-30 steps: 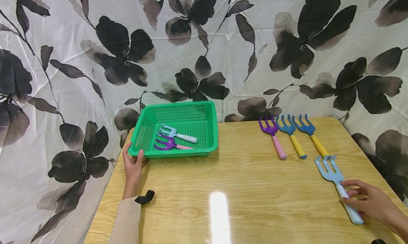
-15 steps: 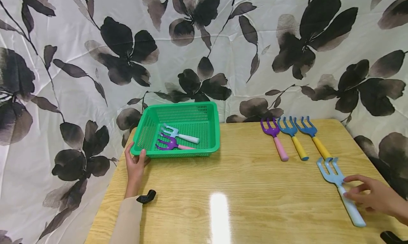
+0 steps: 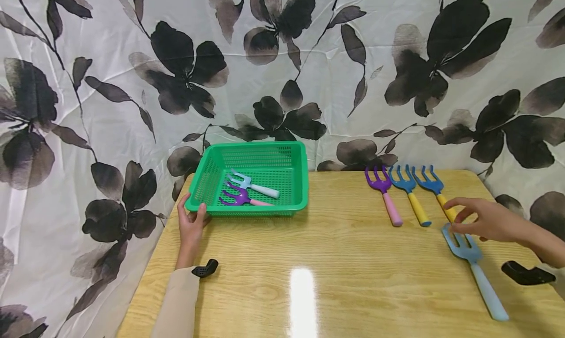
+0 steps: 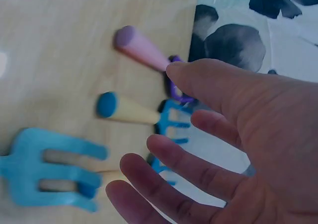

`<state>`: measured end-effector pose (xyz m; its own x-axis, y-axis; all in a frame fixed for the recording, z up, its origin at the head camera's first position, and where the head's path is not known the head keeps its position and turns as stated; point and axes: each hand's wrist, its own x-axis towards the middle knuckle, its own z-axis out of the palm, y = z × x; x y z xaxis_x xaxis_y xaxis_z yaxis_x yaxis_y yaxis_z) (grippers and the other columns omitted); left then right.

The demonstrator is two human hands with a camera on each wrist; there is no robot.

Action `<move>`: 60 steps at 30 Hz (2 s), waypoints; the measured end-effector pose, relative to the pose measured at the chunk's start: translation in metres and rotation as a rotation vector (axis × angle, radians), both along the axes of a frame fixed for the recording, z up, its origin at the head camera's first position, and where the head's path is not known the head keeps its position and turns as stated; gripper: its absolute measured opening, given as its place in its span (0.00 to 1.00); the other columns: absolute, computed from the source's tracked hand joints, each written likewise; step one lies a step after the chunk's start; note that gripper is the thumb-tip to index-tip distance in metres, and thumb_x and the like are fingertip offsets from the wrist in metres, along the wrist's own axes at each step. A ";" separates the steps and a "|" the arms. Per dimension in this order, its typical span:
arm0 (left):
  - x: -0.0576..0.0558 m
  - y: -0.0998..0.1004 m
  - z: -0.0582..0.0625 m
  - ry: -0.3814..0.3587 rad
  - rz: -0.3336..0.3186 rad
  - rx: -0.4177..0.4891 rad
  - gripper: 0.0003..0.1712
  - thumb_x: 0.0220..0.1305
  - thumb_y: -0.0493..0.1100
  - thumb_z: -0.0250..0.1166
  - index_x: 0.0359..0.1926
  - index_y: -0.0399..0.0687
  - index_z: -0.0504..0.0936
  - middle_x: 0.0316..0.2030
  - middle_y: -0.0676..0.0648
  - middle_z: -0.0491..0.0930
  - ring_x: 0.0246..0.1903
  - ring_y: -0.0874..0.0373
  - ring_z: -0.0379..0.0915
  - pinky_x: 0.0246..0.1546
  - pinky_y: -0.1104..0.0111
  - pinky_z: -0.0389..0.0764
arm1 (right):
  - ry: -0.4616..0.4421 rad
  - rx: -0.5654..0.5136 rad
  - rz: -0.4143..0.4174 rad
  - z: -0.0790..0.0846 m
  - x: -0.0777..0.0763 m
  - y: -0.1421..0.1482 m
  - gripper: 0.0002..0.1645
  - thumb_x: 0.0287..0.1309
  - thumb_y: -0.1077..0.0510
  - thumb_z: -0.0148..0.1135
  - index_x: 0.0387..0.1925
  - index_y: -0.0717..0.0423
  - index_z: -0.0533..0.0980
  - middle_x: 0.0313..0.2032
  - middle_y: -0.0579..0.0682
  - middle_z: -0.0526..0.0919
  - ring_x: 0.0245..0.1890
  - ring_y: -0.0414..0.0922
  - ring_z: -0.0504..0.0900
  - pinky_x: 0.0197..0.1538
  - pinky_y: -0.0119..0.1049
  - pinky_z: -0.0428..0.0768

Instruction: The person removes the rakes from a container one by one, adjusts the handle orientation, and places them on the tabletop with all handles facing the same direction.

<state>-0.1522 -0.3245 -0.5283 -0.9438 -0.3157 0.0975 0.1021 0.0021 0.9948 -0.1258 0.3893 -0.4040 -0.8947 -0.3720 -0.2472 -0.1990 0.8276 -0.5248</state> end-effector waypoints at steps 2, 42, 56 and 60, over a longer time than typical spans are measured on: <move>-0.001 0.000 0.000 0.003 -0.002 0.000 0.40 0.77 0.49 0.61 0.80 0.61 0.50 0.62 0.31 0.72 0.60 0.49 0.74 0.58 0.52 0.80 | 0.030 -0.006 0.031 0.007 -0.009 -0.008 0.34 0.65 0.54 0.71 0.65 0.67 0.69 0.43 0.58 0.86 0.26 0.36 0.82 0.23 0.37 0.81; -0.004 -0.002 -0.008 0.031 -0.024 0.035 0.41 0.77 0.48 0.61 0.81 0.62 0.49 0.65 0.34 0.71 0.57 0.55 0.76 0.62 0.40 0.72 | -0.158 -0.055 0.607 0.065 -0.193 -0.343 0.43 0.66 0.53 0.70 0.77 0.43 0.61 0.63 0.57 0.76 0.49 0.51 0.85 0.46 0.49 0.85; -0.012 -0.001 -0.011 0.023 -0.046 0.022 0.39 0.77 0.45 0.60 0.80 0.61 0.50 0.66 0.31 0.70 0.57 0.58 0.75 0.62 0.43 0.74 | -0.397 -0.033 0.628 0.006 -0.207 -0.421 0.40 0.68 0.58 0.68 0.75 0.45 0.62 0.67 0.64 0.73 0.51 0.65 0.83 0.55 0.62 0.81; -0.011 0.002 -0.007 0.062 -0.036 0.000 0.39 0.77 0.47 0.60 0.80 0.60 0.51 0.66 0.34 0.70 0.59 0.54 0.74 0.61 0.47 0.76 | -0.448 -0.009 0.627 -0.004 -0.205 -0.432 0.40 0.68 0.58 0.68 0.76 0.48 0.61 0.63 0.61 0.74 0.51 0.64 0.84 0.55 0.62 0.81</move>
